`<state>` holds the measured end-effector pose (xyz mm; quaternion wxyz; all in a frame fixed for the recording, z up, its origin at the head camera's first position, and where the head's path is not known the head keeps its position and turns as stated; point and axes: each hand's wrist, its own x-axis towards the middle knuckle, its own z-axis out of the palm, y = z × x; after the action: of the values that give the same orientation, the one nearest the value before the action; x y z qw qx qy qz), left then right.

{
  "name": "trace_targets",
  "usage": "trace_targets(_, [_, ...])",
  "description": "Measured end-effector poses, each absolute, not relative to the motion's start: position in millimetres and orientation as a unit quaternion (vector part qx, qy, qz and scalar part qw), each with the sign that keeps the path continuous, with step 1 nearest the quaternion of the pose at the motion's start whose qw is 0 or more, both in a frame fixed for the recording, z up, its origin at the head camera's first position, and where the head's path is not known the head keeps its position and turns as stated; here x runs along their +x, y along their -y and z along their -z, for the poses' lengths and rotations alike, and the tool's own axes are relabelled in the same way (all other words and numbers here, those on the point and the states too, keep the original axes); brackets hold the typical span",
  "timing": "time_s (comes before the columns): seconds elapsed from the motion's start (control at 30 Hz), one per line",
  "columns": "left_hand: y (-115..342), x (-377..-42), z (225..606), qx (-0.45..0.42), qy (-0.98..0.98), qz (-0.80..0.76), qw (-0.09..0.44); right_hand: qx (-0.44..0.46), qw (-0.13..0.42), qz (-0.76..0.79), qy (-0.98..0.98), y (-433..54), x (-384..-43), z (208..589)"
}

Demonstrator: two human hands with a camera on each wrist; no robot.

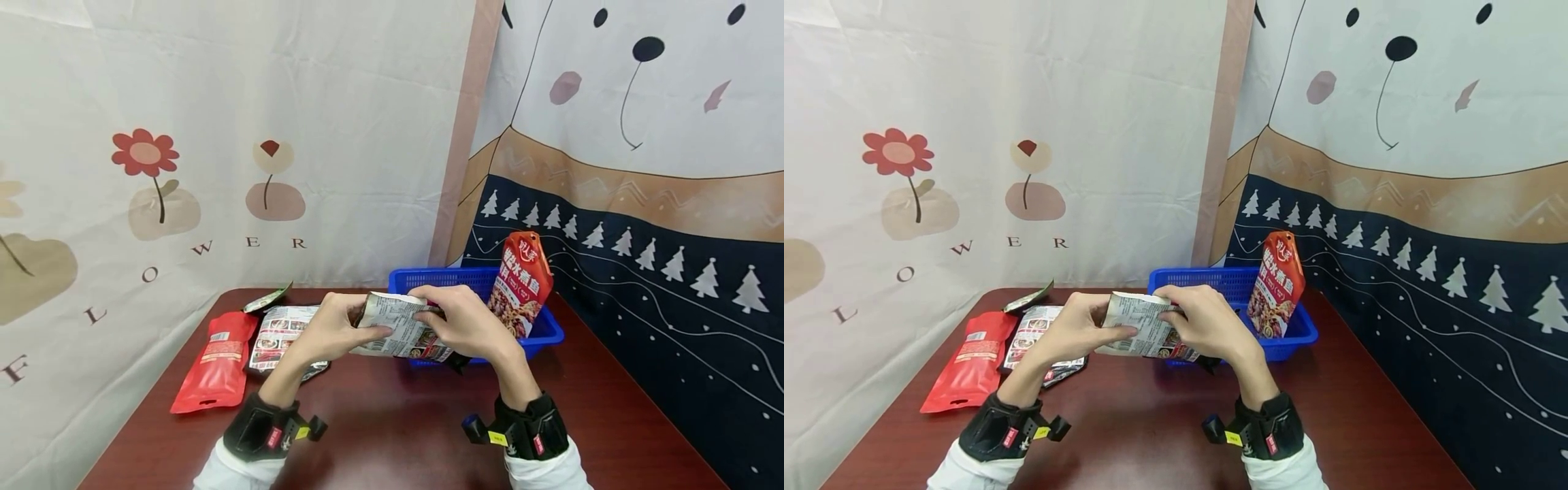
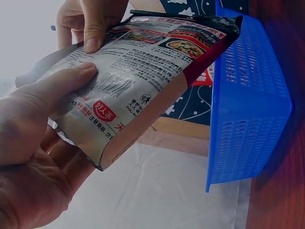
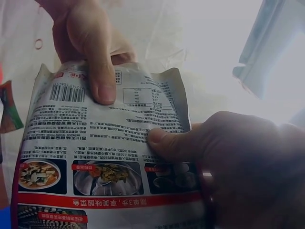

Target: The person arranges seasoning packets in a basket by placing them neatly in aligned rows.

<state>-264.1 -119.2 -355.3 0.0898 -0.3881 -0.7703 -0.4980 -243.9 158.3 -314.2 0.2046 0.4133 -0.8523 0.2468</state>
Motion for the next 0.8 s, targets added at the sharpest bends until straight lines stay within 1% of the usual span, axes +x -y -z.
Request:
trace_targets(0.1, [120.2, -265.0, 356.6, -0.375, 0.771, 0.507, 0.092, 0.411, 0.215, -0.250, 0.850, -158.6, -244.9, 314.5])
trace_targets(0.2, [122.4, -265.9, 357.4, -0.353, 0.772, 0.521, 0.093, 0.399, 0.247, -0.260, 0.844, -160.3, -246.2, 314.9])
trace_targets(0.43, [130.8, -270.2, 356.7, -0.299, 0.765, 0.560, 0.112, 0.349, 0.384, -0.323, 0.791, -169.0, -251.6, 314.0])
trace_targets(0.53, [133.9, -273.0, 356.3, -0.289, 0.752, 0.578, 0.128, 0.322, 0.426, -0.357, 0.766, -173.8, -256.4, 313.5])
trace_targets(0.67, [135.9, -275.2, 356.3, -0.269, 0.734, 0.605, 0.154, 0.275, 0.445, -0.401, 0.752, -178.5, -262.9, 315.3])
trace_targets(0.8, [134.3, -275.8, 357.1, -0.235, 0.711, 0.640, 0.176, 0.230, 0.435, -0.460, 0.739, -178.8, -268.0, 318.9])
